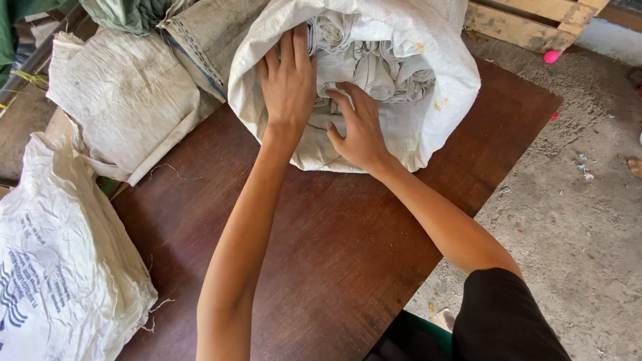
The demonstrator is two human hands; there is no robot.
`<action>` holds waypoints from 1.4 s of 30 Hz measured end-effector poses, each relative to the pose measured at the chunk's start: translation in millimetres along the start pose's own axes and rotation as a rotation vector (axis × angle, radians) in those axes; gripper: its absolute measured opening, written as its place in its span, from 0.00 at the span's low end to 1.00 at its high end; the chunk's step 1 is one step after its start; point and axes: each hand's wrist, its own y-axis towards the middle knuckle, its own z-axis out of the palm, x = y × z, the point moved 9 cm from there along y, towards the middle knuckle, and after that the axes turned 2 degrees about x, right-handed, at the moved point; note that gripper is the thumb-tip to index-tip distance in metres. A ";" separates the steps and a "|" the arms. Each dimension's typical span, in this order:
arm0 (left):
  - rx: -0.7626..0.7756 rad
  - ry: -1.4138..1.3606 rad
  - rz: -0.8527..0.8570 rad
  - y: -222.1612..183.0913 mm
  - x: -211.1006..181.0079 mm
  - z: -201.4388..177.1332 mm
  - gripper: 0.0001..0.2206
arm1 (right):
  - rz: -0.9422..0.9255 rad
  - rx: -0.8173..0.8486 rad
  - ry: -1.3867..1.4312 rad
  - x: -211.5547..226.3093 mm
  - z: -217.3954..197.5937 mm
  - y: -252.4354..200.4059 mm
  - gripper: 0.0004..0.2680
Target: Unfolding, smoothing, and folding large white industrial bags on a wooden table.
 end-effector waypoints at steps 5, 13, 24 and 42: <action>-0.066 0.026 -0.030 5.1 0.4 -9.1 0.32 | -0.056 0.086 0.043 7.4 13.2 -4.4 0.27; -0.101 -0.029 0.152 -36.1 3.6 -5.7 0.09 | 0.029 0.317 0.065 -4.9 40.4 -4.6 0.38; -0.199 0.080 0.344 -152.1 -21.3 -29.2 0.02 | 0.494 0.200 1.046 -31.2 49.4 -8.8 0.28; 0.294 -0.473 0.308 -242.6 5.6 -174.6 0.14 | 0.724 0.624 1.555 42.9 109.5 -87.0 0.32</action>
